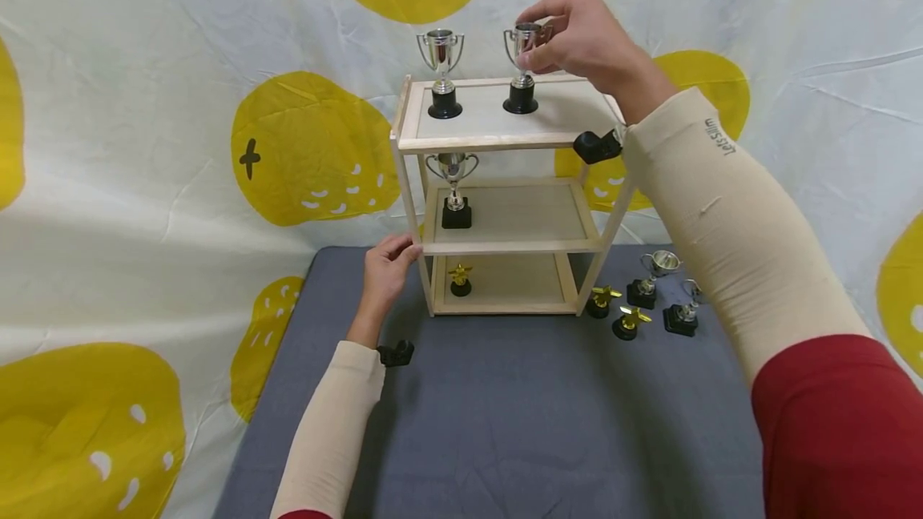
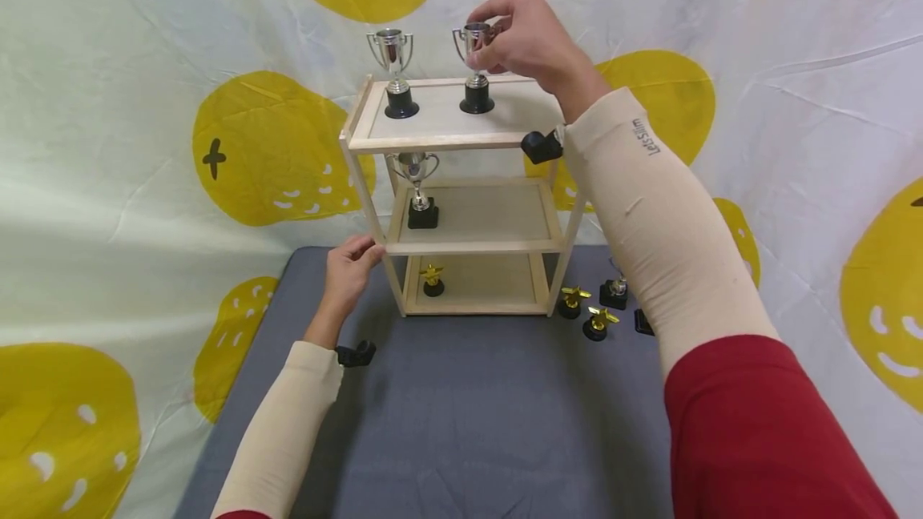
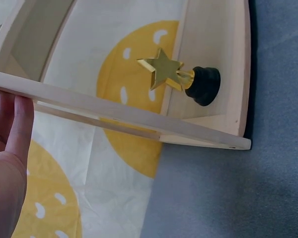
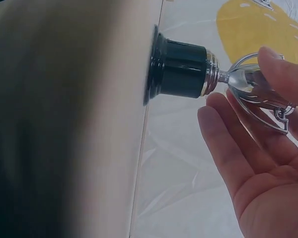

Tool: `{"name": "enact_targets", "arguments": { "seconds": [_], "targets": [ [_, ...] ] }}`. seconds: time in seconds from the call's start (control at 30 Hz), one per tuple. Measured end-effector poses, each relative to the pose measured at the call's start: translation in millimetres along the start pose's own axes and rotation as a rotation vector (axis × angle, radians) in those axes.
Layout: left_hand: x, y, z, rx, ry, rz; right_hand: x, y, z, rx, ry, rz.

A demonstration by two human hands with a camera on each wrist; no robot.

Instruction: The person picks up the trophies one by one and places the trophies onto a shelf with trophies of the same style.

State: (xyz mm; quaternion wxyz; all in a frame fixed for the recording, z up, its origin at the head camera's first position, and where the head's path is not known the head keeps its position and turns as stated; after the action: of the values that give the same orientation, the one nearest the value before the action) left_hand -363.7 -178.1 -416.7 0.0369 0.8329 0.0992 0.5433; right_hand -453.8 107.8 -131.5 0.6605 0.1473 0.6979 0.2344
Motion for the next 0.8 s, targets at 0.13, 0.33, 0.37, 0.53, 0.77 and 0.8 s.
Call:
{"name": "enact_targets", "arguments": {
  "seconds": [0.13,0.33,0.37,0.53,0.77,0.8],
  "targets": [
    [-17.0,-1.7,-3.7,0.0,-0.007,0.001,3.2,1.9,0.9,-0.003,-0.009,0.007],
    [-16.9,-2.0,-4.7,-0.006,-0.031,0.025,8.5,13.8,4.6,0.028,-0.025,0.011],
    [-16.1,-1.2,-5.2,-0.004,-0.037,0.027,9.2,15.9,5.0,0.031,-0.034,0.011],
    [-16.3,2.3,-7.6,0.006,-0.049,0.031,13.7,25.6,7.6,0.042,-0.081,0.006],
    [-18.9,4.9,-10.0,-0.004,-0.04,0.055,22.0,33.8,12.7,0.063,-0.096,-0.006],
    [-19.3,6.2,-9.8,-0.002,-0.036,0.056,22.7,34.4,13.1,0.065,-0.093,-0.009]
  ]
}}
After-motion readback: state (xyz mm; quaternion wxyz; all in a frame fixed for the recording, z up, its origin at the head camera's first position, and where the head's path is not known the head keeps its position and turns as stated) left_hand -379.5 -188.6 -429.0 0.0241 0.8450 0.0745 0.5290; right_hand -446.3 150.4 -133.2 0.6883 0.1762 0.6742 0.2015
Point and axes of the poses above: each hand's wrist, its own z-axis away from the middle knuckle, its own y-axis out of the back of the hand, x = y × z, the point moved 10 cm from there along -z, towards the middle knuckle, and after that the axes turned 11 degrees about -y, right-handed, at the moved point
